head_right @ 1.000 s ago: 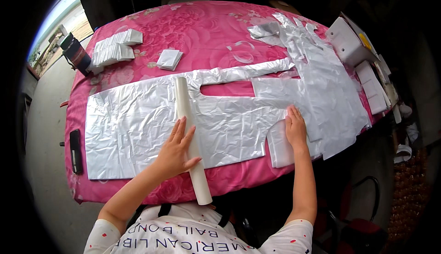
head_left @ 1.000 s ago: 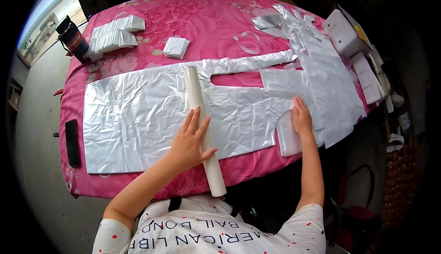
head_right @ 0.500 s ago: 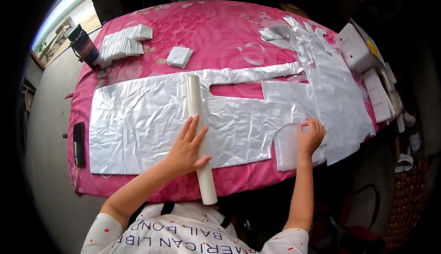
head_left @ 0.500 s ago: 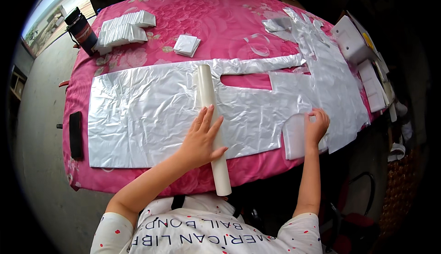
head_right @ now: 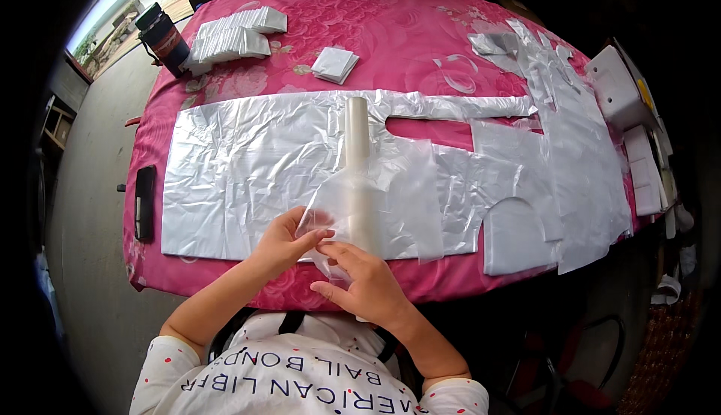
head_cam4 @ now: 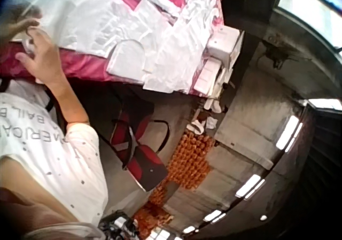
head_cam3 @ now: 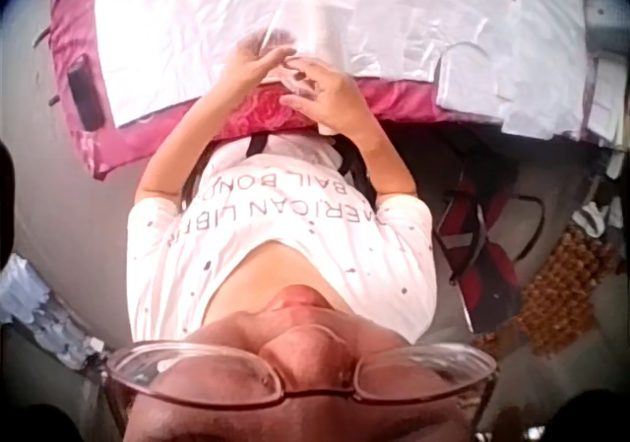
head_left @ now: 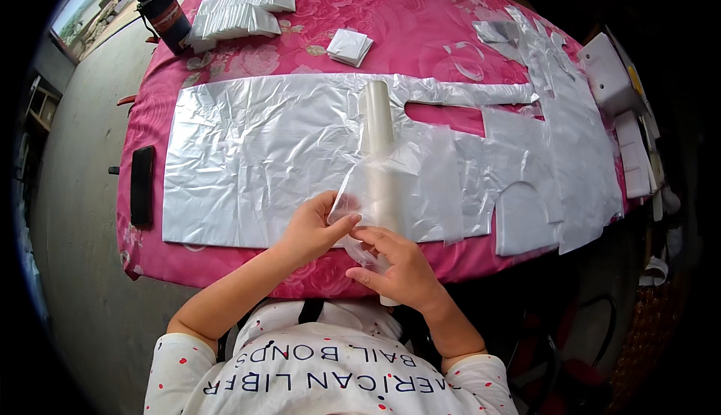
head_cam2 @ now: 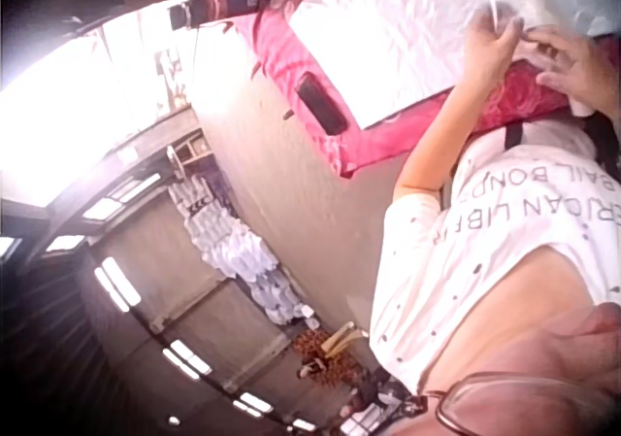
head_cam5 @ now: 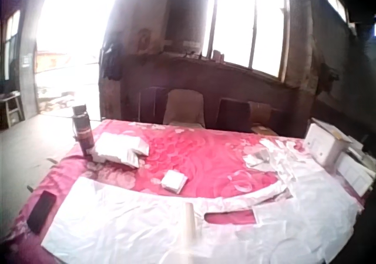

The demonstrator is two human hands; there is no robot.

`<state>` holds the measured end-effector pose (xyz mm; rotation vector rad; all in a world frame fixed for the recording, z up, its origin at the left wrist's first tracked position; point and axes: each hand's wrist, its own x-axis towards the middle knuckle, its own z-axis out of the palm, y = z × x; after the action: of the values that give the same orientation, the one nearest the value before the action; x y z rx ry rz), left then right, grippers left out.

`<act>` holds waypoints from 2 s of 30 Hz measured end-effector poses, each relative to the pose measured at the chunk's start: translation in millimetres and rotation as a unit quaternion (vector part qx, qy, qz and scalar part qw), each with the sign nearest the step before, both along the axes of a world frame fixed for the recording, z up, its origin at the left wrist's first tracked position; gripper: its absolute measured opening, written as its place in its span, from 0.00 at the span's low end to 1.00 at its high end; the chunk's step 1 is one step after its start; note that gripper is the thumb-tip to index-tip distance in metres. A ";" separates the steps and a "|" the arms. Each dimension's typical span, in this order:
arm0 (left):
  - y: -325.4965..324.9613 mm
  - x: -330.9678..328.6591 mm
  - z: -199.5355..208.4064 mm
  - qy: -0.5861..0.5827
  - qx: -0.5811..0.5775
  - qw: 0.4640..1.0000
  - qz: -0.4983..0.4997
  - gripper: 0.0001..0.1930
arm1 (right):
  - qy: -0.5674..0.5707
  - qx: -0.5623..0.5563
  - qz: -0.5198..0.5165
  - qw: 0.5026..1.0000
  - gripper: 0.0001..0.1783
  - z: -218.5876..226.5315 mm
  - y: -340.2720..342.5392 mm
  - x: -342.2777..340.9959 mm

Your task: The person repeatedly tears off small pieces of clear plastic film from a roll and wraps small white rectangular items. They place each wrapped item into a growing stack on the table. The workspace is a pink floral tablecloth with a smartphone and water bottle nearby.

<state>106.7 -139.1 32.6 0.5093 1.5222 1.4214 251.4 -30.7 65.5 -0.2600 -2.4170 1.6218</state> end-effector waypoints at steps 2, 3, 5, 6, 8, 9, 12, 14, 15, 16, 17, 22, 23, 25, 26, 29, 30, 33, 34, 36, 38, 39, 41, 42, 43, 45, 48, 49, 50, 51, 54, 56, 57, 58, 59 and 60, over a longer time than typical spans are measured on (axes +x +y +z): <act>-10.5 -10.9 -1.8 -0.048 -0.038 0.998 0.018 0.12 | -0.012 0.043 0.026 0.999 0.26 -2.9 -2.5 0.4; -15.6 -13.3 -6.4 -0.056 -0.036 0.998 0.020 0.12 | -0.018 0.064 0.039 0.997 0.26 -4.1 -3.8 0.6; -21.8 -17.5 -14.7 -0.072 -0.029 0.997 0.023 0.11 | -0.021 0.069 0.021 0.997 0.23 -1.8 -6.6 -1.9; -23.1 -18.5 -15.0 -0.056 -0.039 0.997 0.027 0.10 | -0.012 0.065 0.012 0.998 0.22 -5.3 -7.4 -2.5; -22.3 -17.4 -5.8 -0.110 -0.044 0.993 0.013 0.10 | -0.026 0.055 -0.023 0.998 0.20 -5.1 -8.9 -4.2; -21.4 -16.5 -3.6 -0.137 -0.046 0.990 0.005 0.10 | -0.050 0.048 -0.048 0.996 0.19 -1.5 -10.5 -5.1; -20.0 -16.0 -13.1 -0.161 0.008 0.986 -0.034 0.11 | -0.045 0.073 -0.092 0.992 0.16 -1.2 -15.7 -9.5; -18.3 -12.6 -16.4 -0.144 0.007 0.989 -0.037 0.11 | -0.013 0.112 -0.111 0.987 0.14 -2.5 -18.1 -13.8; -17.5 -11.1 -16.8 -0.135 0.006 0.990 -0.038 0.11 | 0.005 0.134 -0.120 0.984 0.13 -2.7 -19.6 -16.7; -15.9 -10.2 -14.8 -0.122 -0.007 0.991 -0.059 0.12 | 0.022 0.155 -0.131 0.979 0.12 -3.5 -20.2 -17.5; -14.5 -9.7 -10.9 -0.109 -0.020 0.991 -0.080 0.12 | 0.029 0.159 -0.121 0.979 0.11 -6.8 -19.5 -16.8; -17.0 -7.2 -18.4 -0.125 0.030 0.990 -0.065 0.13 | 0.041 0.080 -0.129 0.988 0.08 -17.8 -17.0 -13.9; -18.2 -6.8 -22.6 -0.120 0.051 0.990 -0.057 0.12 | 0.033 0.053 -0.138 0.988 0.07 -18.0 -15.7 -13.3; -17.8 -6.4 -20.8 -0.166 0.077 0.982 -0.043 0.12 | 0.017 0.000 -0.158 0.987 0.05 -18.5 -11.0 -10.8; -16.6 -6.6 -13.2 -0.216 0.080 0.972 -0.038 0.12 | 0.008 -0.044 -0.169 0.985 0.05 -22.6 -10.1 -8.3; -14.9 -8.8 -6.5 -0.232 0.077 0.970 -0.022 0.12 | 0.041 -0.104 -0.200 0.973 0.07 -30.6 -10.7 -7.4; -14.9 -9.1 -6.5 -0.214 0.073 0.974 -0.018 0.12 | 0.052 -0.104 -0.195 0.974 0.08 -28.9 -11.8 -8.0; -17.2 -6.6 -22.8 -0.065 0.064 0.994 -0.054 0.12 | 0.056 -0.088 -0.167 0.980 0.11 -20.9 -16.0 -11.8; -16.7 -4.5 -20.4 -0.058 0.065 0.995 -0.052 0.13 | 0.041 -0.067 -0.157 0.985 0.11 -20.5 -16.4 -12.5; -14.5 0.5 -12.8 -0.044 0.068 0.996 -0.047 0.13 | 0.016 -0.062 -0.140 0.988 0.11 -21.9 -16.5 -12.1; -12.2 1.9 -12.3 -0.073 0.081 0.993 -0.045 0.14 | 0.028 -0.125 -0.139 0.982 0.10 -29.9 -16.0 -10.2; -11.5 2.0 -12.1 -0.087 0.087 0.991 -0.044 0.14 | 0.034 -0.156 -0.139 0.977 0.10 -32.4 -15.7 -9.5; -13.6 -1.2 -9.1 -0.106 0.097 0.987 -0.070 0.13 | 0.033 -0.215 -0.169 0.961 0.09 -33.2 -11.7 -7.9; -14.9 -2.9 -8.3 -0.115 0.102 0.985 -0.084 0.13 | 0.032 -0.244 -0.184 0.952 0.08 -33.1 -8.4 -6.5; -16.3 -4.6 -9.9 -0.124 0.099 0.984 -0.079 0.13 | 0.035 -0.279 -0.188 0.941 0.08 -32.4 -4.2 -5.6; -18.4 -7.1 -14.0 -0.143 0.095 0.983 -0.070 0.12 | 0.040 -0.348 -0.196 0.916 0.08 -30.5 6.0 -2.6; -16.0 -5.2 -8.5 -0.110 0.072 0.989 -0.073 0.13 | 0.033 -0.353 -0.197 0.914 0.07 -33.1 11.0 -0.3; -15.7 -2.8 -8.7 -0.096 0.085 0.988 -0.081 0.12 | 0.033 -0.343 -0.195 0.918 0.07 -31.7 10.2 -0.3; -16.3 1.1 -9.6 -0.082 0.099 0.988 -0.088 0.12 | 0.029 -0.334 -0.191 0.922 0.07 -30.8 6.8 -1.5; -16.4 3.4 -10.0 -0.068 0.112 0.987 -0.096 0.11 | 0.027 -0.325 -0.187 0.927 0.07 -30.2 1.0 -3.7; -18.2 -3.6 -11.1 -0.137 0.042 0.979 -0.148 0.09 | 0.049 -0.250 -0.190 0.948 0.06 -26.2 -8.7 -5.2; -26.2 -15.8 -9.1 -0.136 0.023 0.985 -0.101 0.07 | 0.055 -0.038 -0.190 0.979 0.11 -17.8 -7.6 -1.1; -31.9 -23.9 -6.8 -0.135 0.014 0.988 -0.078 0.06 | 0.000 0.078 -0.171 0.982 0.13 -12.0 -6.7 5.3; -38.1 -34.1 -3.8 -0.133 -0.011 0.990 -0.049 0.07 | -0.058 0.193 -0.149 0.968 0.16 -7.1 -7.1 13.8; -47.7 -49.1 -6.5 -0.123 0.017 0.991 -0.054 0.07 | -0.113 0.305 -0.124 0.937 0.18 -4.1 -9.7 21.9; -60.7 -63.1 -6.9 -0.103 -0.016 0.994 -0.038 0.07 | -0.159 0.337 -0.131 0.919 0.25 -8.4 -12.3 28.6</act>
<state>43.6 -199.8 25.7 0.3860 1.3445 1.3450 280.0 -43.0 57.1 -0.7218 -2.8453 0.6055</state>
